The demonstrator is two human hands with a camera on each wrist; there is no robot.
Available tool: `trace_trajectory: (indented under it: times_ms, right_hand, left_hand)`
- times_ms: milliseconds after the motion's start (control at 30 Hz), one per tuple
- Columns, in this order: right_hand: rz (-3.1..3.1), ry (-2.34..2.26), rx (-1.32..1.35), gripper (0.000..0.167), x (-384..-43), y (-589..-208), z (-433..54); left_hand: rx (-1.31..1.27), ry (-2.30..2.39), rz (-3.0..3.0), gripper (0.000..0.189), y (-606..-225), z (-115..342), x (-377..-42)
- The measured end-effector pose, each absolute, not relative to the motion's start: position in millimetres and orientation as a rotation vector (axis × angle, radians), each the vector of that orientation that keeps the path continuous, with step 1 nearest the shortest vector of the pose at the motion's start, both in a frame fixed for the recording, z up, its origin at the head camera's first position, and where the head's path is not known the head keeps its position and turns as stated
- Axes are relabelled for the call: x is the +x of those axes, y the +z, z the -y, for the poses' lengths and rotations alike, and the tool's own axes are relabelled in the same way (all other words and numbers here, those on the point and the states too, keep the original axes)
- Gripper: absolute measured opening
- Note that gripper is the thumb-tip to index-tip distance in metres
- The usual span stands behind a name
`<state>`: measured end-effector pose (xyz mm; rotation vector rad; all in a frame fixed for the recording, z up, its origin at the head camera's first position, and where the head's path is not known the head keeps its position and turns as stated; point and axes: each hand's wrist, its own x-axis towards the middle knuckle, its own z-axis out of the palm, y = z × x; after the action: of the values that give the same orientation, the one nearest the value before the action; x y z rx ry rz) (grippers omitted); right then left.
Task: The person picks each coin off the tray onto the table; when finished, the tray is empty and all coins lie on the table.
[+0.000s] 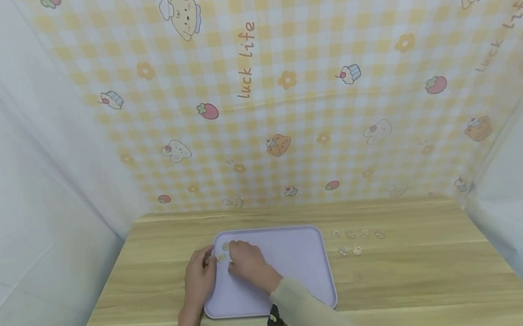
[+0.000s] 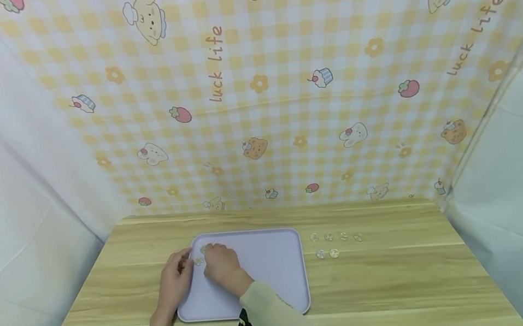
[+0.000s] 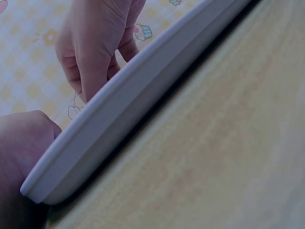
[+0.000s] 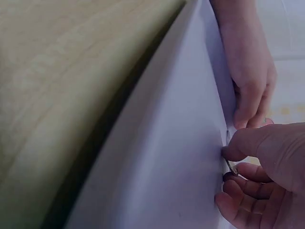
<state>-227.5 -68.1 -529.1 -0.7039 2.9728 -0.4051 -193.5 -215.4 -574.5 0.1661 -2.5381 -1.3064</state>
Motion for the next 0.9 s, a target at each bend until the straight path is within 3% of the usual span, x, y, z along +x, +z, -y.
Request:
trace_trajectory:
  times_ms: [900]
  right_hand:
    - [-3.039, -0.311, -0.979, 0.006, -225, -534, 56]
  left_hand:
    - [0.156, -1.299, 2.528, 0.034, -576, 215, -194]
